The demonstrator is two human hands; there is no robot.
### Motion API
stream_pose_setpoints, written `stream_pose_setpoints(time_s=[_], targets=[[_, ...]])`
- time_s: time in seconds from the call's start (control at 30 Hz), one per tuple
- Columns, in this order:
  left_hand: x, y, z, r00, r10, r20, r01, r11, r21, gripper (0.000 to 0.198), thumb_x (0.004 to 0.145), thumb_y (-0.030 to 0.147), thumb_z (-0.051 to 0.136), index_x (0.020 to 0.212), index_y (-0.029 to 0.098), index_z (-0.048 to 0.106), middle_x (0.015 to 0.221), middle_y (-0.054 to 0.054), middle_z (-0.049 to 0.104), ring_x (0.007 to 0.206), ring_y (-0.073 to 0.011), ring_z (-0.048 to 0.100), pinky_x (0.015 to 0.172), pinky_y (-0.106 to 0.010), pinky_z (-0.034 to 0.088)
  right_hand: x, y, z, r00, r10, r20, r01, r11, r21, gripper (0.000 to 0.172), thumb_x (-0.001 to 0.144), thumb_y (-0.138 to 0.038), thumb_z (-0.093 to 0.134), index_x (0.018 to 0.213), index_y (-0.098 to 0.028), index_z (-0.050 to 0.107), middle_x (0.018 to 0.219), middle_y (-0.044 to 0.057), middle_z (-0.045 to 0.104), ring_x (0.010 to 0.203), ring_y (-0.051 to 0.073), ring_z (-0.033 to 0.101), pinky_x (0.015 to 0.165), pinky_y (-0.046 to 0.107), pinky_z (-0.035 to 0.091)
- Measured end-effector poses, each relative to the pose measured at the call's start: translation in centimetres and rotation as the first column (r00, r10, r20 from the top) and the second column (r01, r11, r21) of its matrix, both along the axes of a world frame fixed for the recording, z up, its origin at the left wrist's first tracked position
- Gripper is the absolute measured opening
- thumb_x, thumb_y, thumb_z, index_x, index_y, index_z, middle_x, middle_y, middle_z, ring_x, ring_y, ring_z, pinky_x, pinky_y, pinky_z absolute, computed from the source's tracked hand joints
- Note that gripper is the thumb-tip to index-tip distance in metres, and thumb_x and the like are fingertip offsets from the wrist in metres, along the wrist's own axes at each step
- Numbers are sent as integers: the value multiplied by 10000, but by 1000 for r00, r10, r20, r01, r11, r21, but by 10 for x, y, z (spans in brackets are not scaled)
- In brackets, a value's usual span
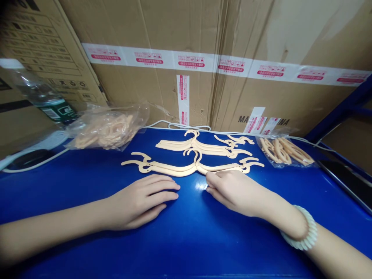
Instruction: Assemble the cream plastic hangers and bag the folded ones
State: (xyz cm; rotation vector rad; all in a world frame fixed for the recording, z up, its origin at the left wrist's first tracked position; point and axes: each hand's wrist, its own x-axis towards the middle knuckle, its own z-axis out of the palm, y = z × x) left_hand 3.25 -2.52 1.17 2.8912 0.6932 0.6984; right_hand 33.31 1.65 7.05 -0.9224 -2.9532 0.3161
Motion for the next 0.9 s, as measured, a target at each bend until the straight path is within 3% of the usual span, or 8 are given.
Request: stream_pose_setpoints(time_s=[0.5,0.7,0.9], targets=[[0,0,0,1000,-1,-6,1,1000,-20,302,987,151,485,1261,155,611,1285,-148,672,1196,-262,619,1060,-437,512,-1,-3,1,998,-27,59,33,995,-98,214,1036,-282,427,831,-226,443,772,18,591,637,160,512,621,297,356],[-1,1,-1,1000,1,-10,-2,1000,-21,303,983,153,493,1261,159,613,1287,-143,668,1198,-265,616,1066,-434,502,-1,-5,5,997,-32,67,40,992,-121,135,942,-165,480,832,-228,433,775,20,585,626,161,483,601,298,352],[-1,1,0,1000,0,-16,-1,999,-35,294,993,152,476,1254,148,612,1299,-139,658,1194,-264,598,1061,-437,496,-2,-6,6,994,-24,105,37,991,-127,160,840,-92,482,822,-232,405,771,15,565,638,170,482,606,302,340]])
